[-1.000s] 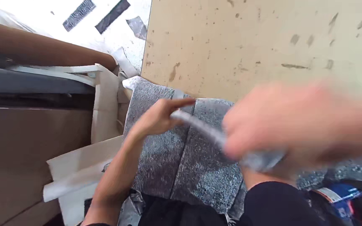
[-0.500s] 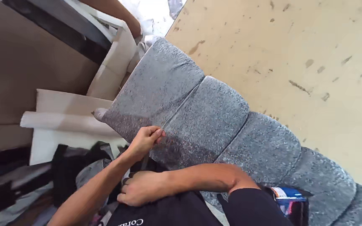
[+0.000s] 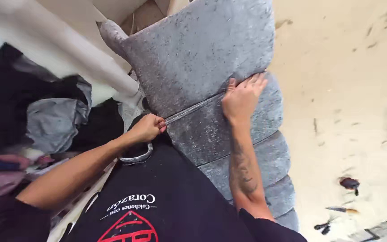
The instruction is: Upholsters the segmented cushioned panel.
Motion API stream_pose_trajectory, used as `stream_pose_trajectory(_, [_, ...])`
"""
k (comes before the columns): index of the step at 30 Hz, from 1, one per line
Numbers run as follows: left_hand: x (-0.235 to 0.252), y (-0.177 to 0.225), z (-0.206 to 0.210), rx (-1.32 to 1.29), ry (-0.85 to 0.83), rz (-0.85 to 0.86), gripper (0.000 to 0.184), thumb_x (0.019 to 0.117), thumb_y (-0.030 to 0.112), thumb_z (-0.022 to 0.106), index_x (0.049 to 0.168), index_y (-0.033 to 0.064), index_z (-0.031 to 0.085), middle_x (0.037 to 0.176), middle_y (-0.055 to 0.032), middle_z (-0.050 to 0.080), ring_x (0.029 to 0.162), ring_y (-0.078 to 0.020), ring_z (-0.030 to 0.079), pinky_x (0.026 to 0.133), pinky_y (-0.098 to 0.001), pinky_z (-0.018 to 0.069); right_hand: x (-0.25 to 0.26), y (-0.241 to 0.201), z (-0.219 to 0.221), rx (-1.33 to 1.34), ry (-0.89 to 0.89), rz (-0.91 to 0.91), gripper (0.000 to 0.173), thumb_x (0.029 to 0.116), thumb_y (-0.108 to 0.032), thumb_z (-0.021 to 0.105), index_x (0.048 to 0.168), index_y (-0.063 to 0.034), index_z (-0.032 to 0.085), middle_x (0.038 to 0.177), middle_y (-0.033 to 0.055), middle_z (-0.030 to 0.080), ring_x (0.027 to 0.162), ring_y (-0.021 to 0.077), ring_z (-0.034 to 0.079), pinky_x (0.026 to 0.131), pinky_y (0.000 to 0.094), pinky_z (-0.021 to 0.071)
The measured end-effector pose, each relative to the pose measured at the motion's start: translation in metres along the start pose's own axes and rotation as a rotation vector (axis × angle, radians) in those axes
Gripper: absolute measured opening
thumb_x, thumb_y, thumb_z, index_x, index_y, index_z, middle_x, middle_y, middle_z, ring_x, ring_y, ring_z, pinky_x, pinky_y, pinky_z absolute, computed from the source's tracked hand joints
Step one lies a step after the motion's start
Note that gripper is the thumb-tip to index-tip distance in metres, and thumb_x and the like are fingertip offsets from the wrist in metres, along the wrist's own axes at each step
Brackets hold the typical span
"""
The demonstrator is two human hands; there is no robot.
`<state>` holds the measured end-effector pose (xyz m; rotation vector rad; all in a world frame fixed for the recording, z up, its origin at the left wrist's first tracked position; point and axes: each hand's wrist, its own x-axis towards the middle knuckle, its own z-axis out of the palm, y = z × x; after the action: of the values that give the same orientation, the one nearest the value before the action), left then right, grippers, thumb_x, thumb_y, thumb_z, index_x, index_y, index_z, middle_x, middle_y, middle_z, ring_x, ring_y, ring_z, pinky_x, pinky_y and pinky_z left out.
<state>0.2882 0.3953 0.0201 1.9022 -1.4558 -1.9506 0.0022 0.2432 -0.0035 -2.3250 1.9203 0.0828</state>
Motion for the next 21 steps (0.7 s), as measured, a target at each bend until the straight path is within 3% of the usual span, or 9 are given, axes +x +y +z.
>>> stream_pose_trajectory(2, [0.013, -0.011, -0.005, 0.060, -0.027, -0.028, 0.025, 0.1032, 0.014, 0.051, 0.088, 0.0041, 0.068, 0.077, -0.0055, 0.061, 0.073, -0.0176, 0.060, 0.071, -0.0453, 0.0501, -0.035, -0.045, 0.007, 0.020, -0.008, -0.008, 0.080, 0.1088, -0.049, 0.028, 0.146, 0.0208, 0.039, 0.156, 0.0432, 0.028, 0.151, 0.0541, 0.022, 0.125, 0.0654, 0.0118])
stream_pose_trajectory(8, [0.039, -0.027, -0.018, 0.216, -0.106, -0.027, 0.021, 0.1008, 0.016, 0.055, 0.104, 0.0016, 0.070, 0.095, -0.0096, 0.069, 0.089, -0.0179, 0.066, 0.086, -0.0437, 0.0550, -0.112, -0.149, 0.021, 0.105, -0.020, -0.054, 0.066, 0.1079, -0.036, 0.028, 0.137, 0.0169, 0.054, 0.146, 0.0437, 0.044, 0.146, 0.0561, 0.033, 0.123, 0.0690, 0.0149])
stream_pose_trajectory(11, [0.045, -0.027, -0.024, 0.293, -0.143, 0.009, 0.022, 0.0970, 0.017, 0.060, 0.110, 0.0019, 0.070, 0.102, -0.0115, 0.071, 0.098, -0.0194, 0.067, 0.092, -0.0448, 0.0543, -0.122, -0.161, 0.007, 0.204, -0.061, -0.061, 0.067, 0.1088, -0.039, 0.029, 0.134, 0.0150, 0.059, 0.144, 0.0357, 0.053, 0.144, 0.0484, 0.042, 0.126, 0.0583, 0.0211])
stream_pose_trajectory(14, [0.048, -0.023, -0.027, 0.381, -0.185, 0.068, 0.023, 0.0936, 0.015, 0.065, 0.111, 0.0005, 0.071, 0.107, -0.0158, 0.072, 0.105, -0.0259, 0.068, 0.097, -0.0491, 0.0533, -0.117, -0.142, -0.013, 0.570, -0.010, -0.030, 0.048, 0.1058, -0.035, 0.046, 0.102, 0.0002, 0.077, 0.123, 0.0174, 0.074, 0.129, 0.0296, 0.064, 0.116, 0.0454, 0.0446])
stream_pose_trajectory(16, [0.052, -0.024, -0.030, 0.501, -0.243, 0.151, 0.024, 0.0940, 0.014, 0.063, 0.110, -0.0019, 0.072, 0.110, -0.0217, 0.072, 0.111, -0.0351, 0.067, 0.101, -0.0559, 0.0501, -0.105, -0.106, -0.022, 0.801, 0.129, 0.140, 0.036, 0.1027, -0.026, 0.053, 0.088, -0.0063, 0.079, 0.094, 0.0069, 0.079, 0.095, 0.0173, 0.076, 0.089, 0.0406, 0.0611])
stream_pose_trajectory(17, [0.055, -0.022, -0.031, 0.540, -0.255, 0.184, 0.025, 0.0946, 0.014, 0.062, 0.110, -0.0022, 0.072, 0.111, -0.0233, 0.071, 0.112, -0.0377, 0.066, 0.102, -0.0579, 0.0492, -0.090, -0.079, -0.024, 0.740, 0.267, 0.229, 0.034, 0.1029, -0.025, 0.054, 0.087, -0.0058, 0.078, 0.087, 0.0073, 0.076, 0.085, 0.0175, 0.073, 0.078, 0.0406, 0.0610])
stream_pose_trajectory(18, [0.057, -0.023, -0.030, 0.547, -0.250, 0.207, 0.025, 0.0943, 0.015, 0.062, 0.109, -0.0018, 0.073, 0.112, -0.0233, 0.071, 0.112, -0.0379, 0.066, 0.102, -0.0581, 0.0491, -0.069, -0.048, -0.028, 0.587, 0.333, 0.291, 0.032, 0.1038, -0.025, 0.053, 0.095, -0.0036, 0.075, 0.094, 0.0114, 0.074, 0.091, 0.0219, 0.072, 0.082, 0.0431, 0.0593])
stream_pose_trajectory(20, [0.056, -0.029, -0.028, 0.497, -0.236, 0.205, 0.024, 0.0918, 0.015, 0.064, 0.109, 0.0003, 0.073, 0.110, -0.0198, 0.072, 0.110, -0.0339, 0.067, 0.100, -0.0553, 0.0512, -0.016, 0.021, -0.029, 0.369, 0.214, 0.365, 0.045, 0.1049, -0.031, 0.046, 0.130, 0.0008, 0.065, 0.133, 0.0196, 0.065, 0.129, 0.0312, 0.060, 0.111, 0.0481, 0.0463])
stream_pose_trajectory(21, [0.055, -0.031, -0.028, 0.481, -0.241, 0.184, 0.025, 0.0917, 0.016, 0.064, 0.109, 0.0009, 0.073, 0.110, -0.0190, 0.072, 0.110, -0.0331, 0.067, 0.100, -0.0550, 0.0513, 0.012, 0.052, -0.025, 0.335, 0.115, 0.375, 0.049, 0.1056, -0.033, 0.043, 0.135, 0.0016, 0.061, 0.138, 0.0218, 0.062, 0.133, 0.0349, 0.056, 0.113, 0.0525, 0.0429])
